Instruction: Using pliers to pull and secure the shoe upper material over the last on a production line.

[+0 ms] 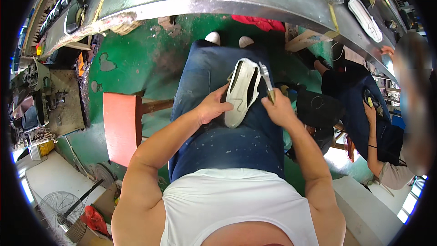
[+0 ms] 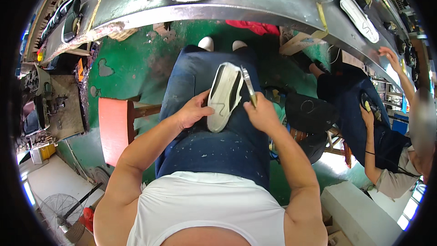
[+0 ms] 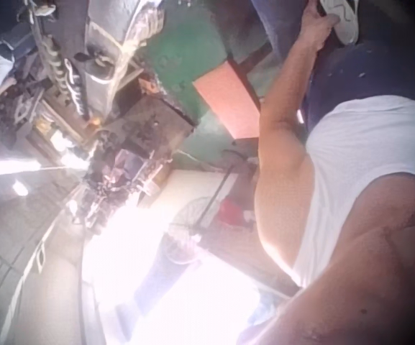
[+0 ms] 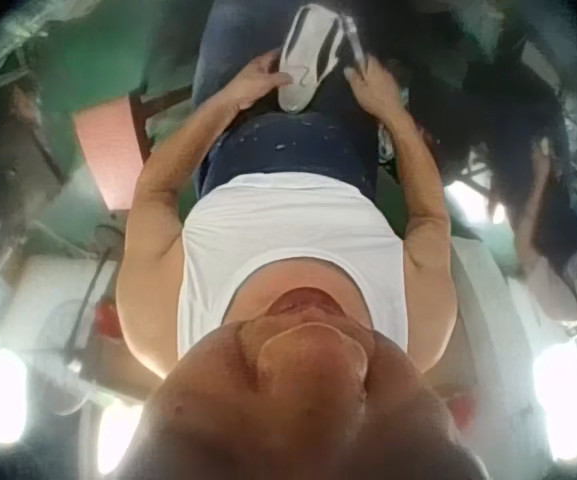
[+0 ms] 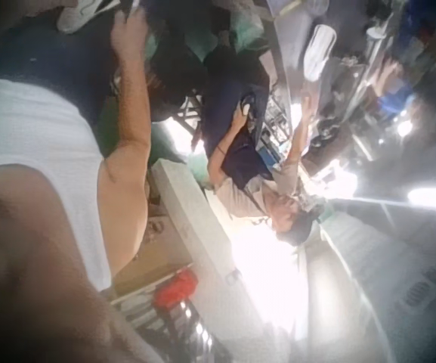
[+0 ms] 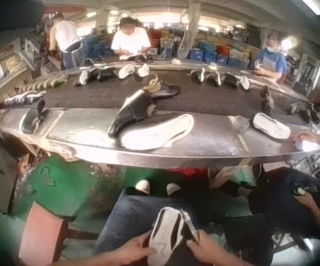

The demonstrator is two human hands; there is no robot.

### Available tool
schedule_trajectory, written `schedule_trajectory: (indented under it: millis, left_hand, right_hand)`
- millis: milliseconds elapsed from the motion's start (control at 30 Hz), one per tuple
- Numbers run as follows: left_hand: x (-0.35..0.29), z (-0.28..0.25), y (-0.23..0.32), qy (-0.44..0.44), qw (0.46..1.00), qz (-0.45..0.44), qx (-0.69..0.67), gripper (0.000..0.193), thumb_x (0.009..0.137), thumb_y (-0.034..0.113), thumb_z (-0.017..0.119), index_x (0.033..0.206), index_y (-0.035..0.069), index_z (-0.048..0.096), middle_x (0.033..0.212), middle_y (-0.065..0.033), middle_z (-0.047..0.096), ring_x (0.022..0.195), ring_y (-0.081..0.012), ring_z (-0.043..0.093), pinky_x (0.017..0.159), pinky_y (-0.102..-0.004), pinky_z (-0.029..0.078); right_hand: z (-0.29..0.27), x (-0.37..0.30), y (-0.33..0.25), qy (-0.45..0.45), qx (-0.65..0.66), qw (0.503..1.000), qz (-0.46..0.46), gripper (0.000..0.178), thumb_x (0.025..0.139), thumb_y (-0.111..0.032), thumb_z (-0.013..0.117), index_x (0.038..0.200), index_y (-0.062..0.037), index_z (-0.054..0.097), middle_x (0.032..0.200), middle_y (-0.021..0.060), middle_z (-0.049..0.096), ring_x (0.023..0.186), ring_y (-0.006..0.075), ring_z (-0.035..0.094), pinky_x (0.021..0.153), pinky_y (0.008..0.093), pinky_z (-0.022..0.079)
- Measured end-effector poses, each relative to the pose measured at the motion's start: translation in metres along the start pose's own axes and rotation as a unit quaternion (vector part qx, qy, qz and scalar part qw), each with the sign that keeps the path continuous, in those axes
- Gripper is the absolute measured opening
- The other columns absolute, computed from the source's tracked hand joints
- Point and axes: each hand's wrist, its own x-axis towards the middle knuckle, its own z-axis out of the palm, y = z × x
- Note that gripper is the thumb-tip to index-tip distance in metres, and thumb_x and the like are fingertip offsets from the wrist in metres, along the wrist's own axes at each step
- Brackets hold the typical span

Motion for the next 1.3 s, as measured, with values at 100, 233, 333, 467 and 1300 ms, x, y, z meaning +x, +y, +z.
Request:
schedule_trajectory:
  millis: [100, 233, 333, 467, 1300]
  left_hand:
    - [-0.007, 0.004, -0.021, 0.065, 0.972, 0.03, 0.222, 0.085, 0.082, 0.006, 0.066, 0.156, 0.003, 0.023, 0.148, -0.0176, 0.045, 0.136, -0.0236, 0.045, 0.114, -0.0339, 0.033]
    - [0.001, 0.007, -0.033, 0.048, 0.974, 0.059, 0.215, 0.095, 0.083, 0.008, 0.067, 0.157, 0.001, 0.009, 0.149, -0.0219, 0.041, 0.139, -0.0294, 0.041, 0.116, -0.0344, 0.03]
    - [0.006, 0.0, -0.049, 0.02, 0.957, 0.096, 0.272, 0.095, 0.083, 0.006, 0.065, 0.157, 0.001, 0.005, 0.15, -0.0222, 0.04, 0.142, -0.0304, 0.037, 0.118, -0.0349, 0.027]
    - [-0.01, 0.0, -0.045, -0.019, 0.958, 0.096, 0.27, 0.089, 0.091, 0.015, 0.058, 0.158, 0.002, 0.002, 0.156, -0.0199, 0.032, 0.146, -0.0301, 0.031, 0.12, -0.0382, 0.023]
    - [0.026, 0.008, -0.045, 0.297, 0.822, 0.252, 0.414, 0.044, 0.103, 0.021, 0.044, 0.141, -0.003, 0.046, 0.134, -0.0275, 0.055, 0.12, -0.0444, 0.056, 0.101, -0.0441, 0.047]
  right_hand:
    - [-0.032, -0.02, -0.001, -0.112, -0.009, 0.993, -0.023, 0.034, 0.09, -0.021, 0.064, 0.115, 0.0019, 0.056, 0.101, 0.0245, 0.066, 0.097, 0.0441, 0.063, 0.087, 0.0455, 0.05]
    - [-0.043, -0.026, -0.006, -0.104, -0.112, 0.967, -0.206, 0.04, 0.091, -0.015, 0.062, 0.125, 0.0047, 0.053, 0.115, 0.026, 0.061, 0.109, 0.0425, 0.059, 0.093, 0.0457, 0.048]
    - [-0.035, -0.018, -0.01, -0.086, -0.203, 0.935, -0.28, 0.046, 0.087, -0.007, 0.061, 0.129, 0.0062, 0.05, 0.124, 0.0257, 0.056, 0.12, 0.0418, 0.053, 0.095, 0.0446, 0.049]
    - [-0.036, -0.008, -0.057, -0.194, -0.346, 0.894, -0.209, 0.031, 0.081, -0.008, 0.061, 0.11, 0.0054, 0.062, 0.097, 0.0236, 0.067, 0.095, 0.0424, 0.066, 0.082, 0.045, 0.054]
    - [-0.01, 0.027, -0.016, -0.047, -0.257, 0.939, -0.223, 0.028, 0.088, -0.013, 0.063, 0.109, 0.0012, 0.053, 0.101, 0.0207, 0.062, 0.096, 0.0395, 0.062, 0.081, 0.0479, 0.051]
